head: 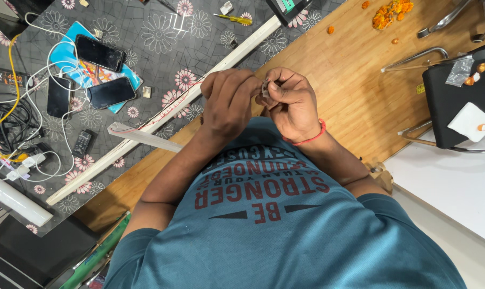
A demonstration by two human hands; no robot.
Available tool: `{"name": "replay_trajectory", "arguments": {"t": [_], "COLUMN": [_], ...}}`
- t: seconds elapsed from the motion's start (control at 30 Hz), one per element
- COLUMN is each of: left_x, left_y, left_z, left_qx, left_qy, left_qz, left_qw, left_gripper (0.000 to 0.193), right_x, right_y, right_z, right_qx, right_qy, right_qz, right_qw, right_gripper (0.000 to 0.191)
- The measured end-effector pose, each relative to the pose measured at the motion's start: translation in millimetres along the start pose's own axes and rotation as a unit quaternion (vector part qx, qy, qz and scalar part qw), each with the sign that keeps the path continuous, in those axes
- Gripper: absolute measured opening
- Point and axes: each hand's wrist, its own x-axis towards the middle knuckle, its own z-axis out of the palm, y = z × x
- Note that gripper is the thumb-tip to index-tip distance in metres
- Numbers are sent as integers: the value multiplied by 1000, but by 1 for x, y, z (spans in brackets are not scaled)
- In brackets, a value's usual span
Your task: The person manipulates a small circuit board with wires, then connects a power adapter to a fluorescent tube light fixture. The light turns on, and the person adjusts the fixture and nearby cables.
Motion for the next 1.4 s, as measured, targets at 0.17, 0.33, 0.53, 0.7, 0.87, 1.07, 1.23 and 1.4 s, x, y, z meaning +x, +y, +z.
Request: {"name": "replay_trajectory", "arguments": {"t": [0.17, 0.33, 0.53, 0.7, 0.87, 1.07, 1.23, 1.4], "left_x": [-5, -9, -7, -5, -6, -6, -7, -7], "left_y": [3, 5, 7, 10, 11, 12, 9, 7], "left_z": [5, 8, 7, 4, 4, 6, -2, -7], "left_qx": [73, 82, 81, 90, 92, 74, 21, -58], "left_qy": [13, 10, 12, 8, 17, 28, 33, 69], "left_qz": [34, 31, 34, 52, 48, 39, 19, -45], "left_qw": [997, 996, 996, 995, 994, 996, 999, 995], "left_gripper": [18, 17, 15, 17, 17, 14, 14, 15], "right_x": [-2, -5, -8, -11, -15, -11, -14, -19], "right_y": [8, 9, 8, 7, 7, 3, -57, -52], "right_z": [1, 2, 6, 11, 8, 18, 15, 11], "right_qx": [0, -4, -18, -31, -26, -21, -11, -83], "right_qy": [5, 22, 29, 40, 41, 31, -3, -3], "right_qz": [-36, -41, -73, -86, -80, -101, -249, -230], "right_qw": [999, 999, 997, 995, 996, 994, 968, 970], "right_gripper": [5, 5, 4, 4, 4, 3, 8, 11]}}
